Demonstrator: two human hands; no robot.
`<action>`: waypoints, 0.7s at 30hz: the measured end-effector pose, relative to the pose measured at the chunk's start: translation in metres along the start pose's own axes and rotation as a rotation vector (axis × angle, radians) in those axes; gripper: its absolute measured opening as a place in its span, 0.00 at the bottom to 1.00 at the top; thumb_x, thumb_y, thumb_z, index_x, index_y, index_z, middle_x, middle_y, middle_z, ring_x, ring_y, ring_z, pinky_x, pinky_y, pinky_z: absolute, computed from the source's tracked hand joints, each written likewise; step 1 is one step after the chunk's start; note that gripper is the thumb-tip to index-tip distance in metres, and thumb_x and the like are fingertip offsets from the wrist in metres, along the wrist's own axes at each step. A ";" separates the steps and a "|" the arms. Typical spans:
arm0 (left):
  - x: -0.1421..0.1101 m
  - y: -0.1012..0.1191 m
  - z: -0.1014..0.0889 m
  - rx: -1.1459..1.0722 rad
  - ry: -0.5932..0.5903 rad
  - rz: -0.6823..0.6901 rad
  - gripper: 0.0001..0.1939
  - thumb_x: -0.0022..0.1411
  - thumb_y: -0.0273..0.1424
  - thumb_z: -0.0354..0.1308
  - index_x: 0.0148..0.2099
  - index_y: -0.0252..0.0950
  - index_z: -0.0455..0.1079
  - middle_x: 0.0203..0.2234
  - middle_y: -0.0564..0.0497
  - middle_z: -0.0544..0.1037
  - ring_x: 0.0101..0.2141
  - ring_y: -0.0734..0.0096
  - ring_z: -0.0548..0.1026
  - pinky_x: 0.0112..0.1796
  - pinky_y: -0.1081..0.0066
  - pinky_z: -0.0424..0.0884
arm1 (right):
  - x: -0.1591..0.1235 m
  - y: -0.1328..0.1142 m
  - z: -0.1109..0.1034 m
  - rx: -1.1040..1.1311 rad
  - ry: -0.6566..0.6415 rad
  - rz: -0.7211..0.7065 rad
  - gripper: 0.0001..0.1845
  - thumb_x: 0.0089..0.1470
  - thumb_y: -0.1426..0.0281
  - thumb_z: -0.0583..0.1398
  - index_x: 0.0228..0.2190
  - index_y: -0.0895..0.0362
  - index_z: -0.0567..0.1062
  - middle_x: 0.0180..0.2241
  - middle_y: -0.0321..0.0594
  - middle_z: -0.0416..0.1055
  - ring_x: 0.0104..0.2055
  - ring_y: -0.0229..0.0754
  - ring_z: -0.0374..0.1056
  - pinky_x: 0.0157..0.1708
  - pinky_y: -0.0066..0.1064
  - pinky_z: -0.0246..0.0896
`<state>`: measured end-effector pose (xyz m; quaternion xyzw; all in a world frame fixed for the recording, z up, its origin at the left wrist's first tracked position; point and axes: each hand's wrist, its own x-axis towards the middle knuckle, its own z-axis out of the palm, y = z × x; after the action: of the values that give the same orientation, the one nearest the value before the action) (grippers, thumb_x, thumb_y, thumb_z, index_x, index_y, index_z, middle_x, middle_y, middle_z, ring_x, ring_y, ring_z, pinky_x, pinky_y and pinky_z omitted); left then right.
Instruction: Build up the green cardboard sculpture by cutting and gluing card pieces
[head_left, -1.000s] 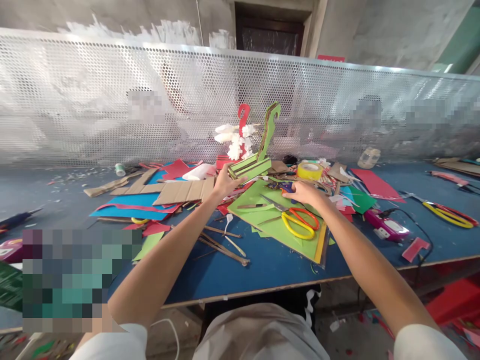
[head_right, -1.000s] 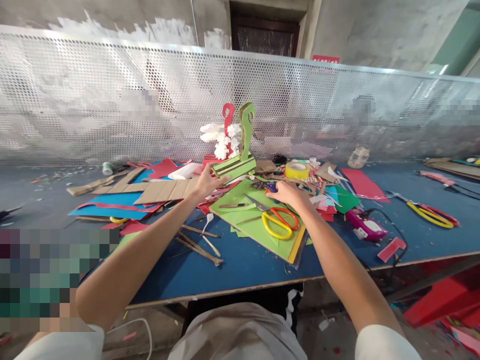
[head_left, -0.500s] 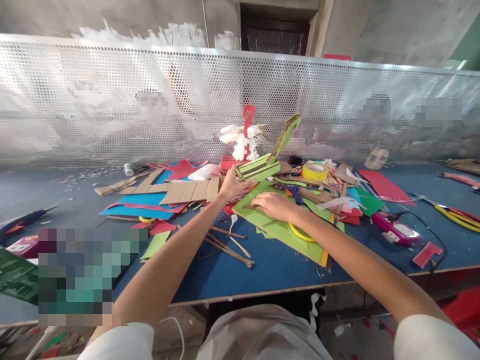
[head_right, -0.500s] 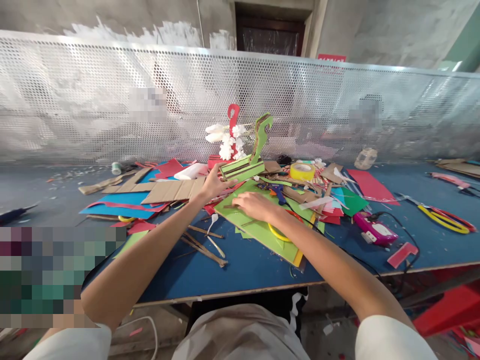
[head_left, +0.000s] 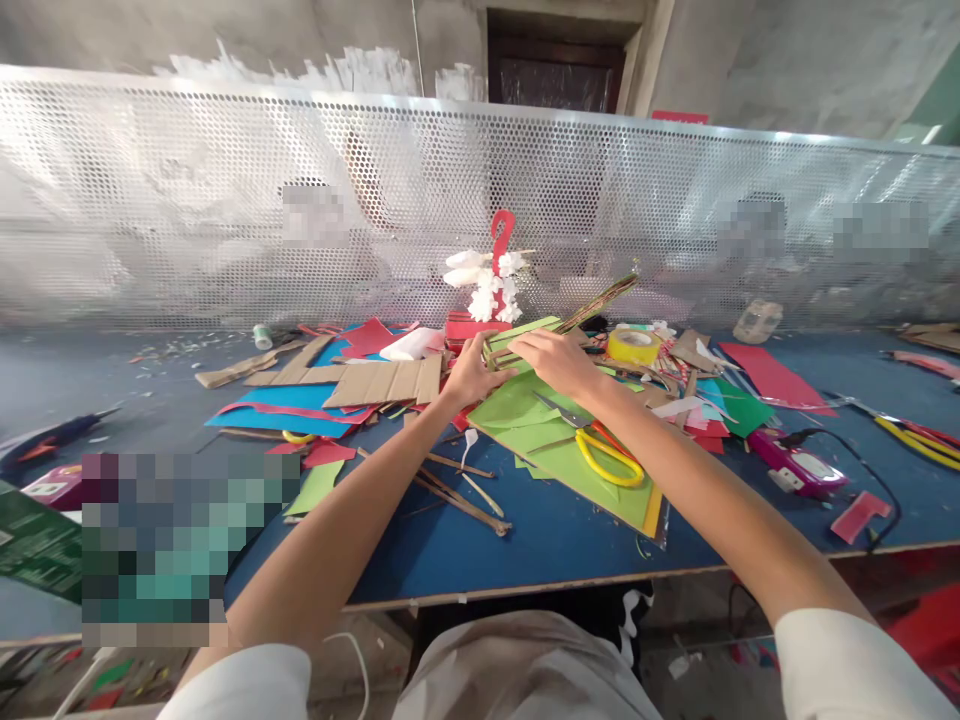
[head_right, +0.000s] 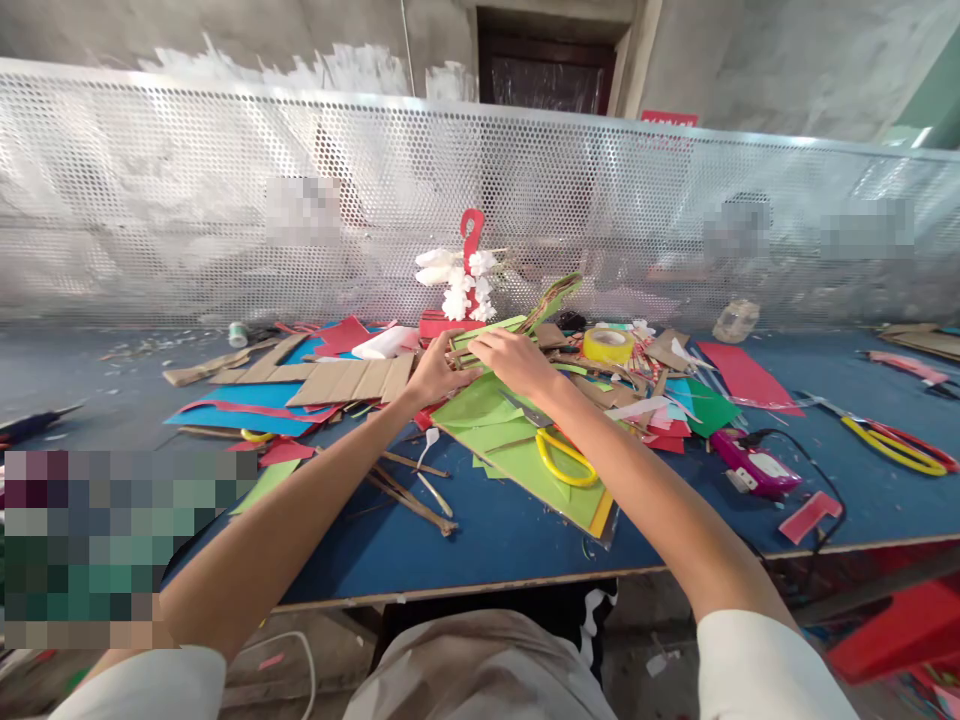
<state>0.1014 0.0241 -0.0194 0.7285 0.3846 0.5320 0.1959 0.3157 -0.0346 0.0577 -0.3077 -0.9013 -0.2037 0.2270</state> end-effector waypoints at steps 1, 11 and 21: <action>0.000 0.001 0.000 0.030 -0.019 0.015 0.44 0.46 0.41 0.80 0.63 0.41 0.69 0.56 0.41 0.73 0.58 0.47 0.73 0.59 0.51 0.70 | 0.003 0.001 0.003 -0.009 -0.018 0.016 0.16 0.65 0.82 0.58 0.49 0.59 0.81 0.50 0.49 0.80 0.55 0.51 0.73 0.54 0.42 0.68; 0.000 0.003 0.001 0.109 -0.052 0.034 0.44 0.47 0.42 0.79 0.64 0.41 0.68 0.54 0.42 0.74 0.58 0.46 0.72 0.61 0.50 0.68 | 0.000 0.003 0.019 -0.053 -0.076 0.111 0.14 0.65 0.81 0.59 0.48 0.61 0.81 0.48 0.52 0.80 0.57 0.54 0.69 0.52 0.41 0.68; 0.000 0.001 0.003 0.112 -0.060 0.017 0.45 0.47 0.44 0.79 0.64 0.41 0.68 0.55 0.40 0.74 0.57 0.48 0.74 0.59 0.52 0.70 | -0.004 0.006 0.021 -0.031 -0.040 0.101 0.17 0.63 0.83 0.59 0.49 0.60 0.80 0.51 0.51 0.79 0.56 0.53 0.71 0.54 0.41 0.69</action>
<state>0.1040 0.0241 -0.0198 0.7570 0.4016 0.4893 0.1618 0.3161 -0.0213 0.0397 -0.3604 -0.8856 -0.1996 0.2143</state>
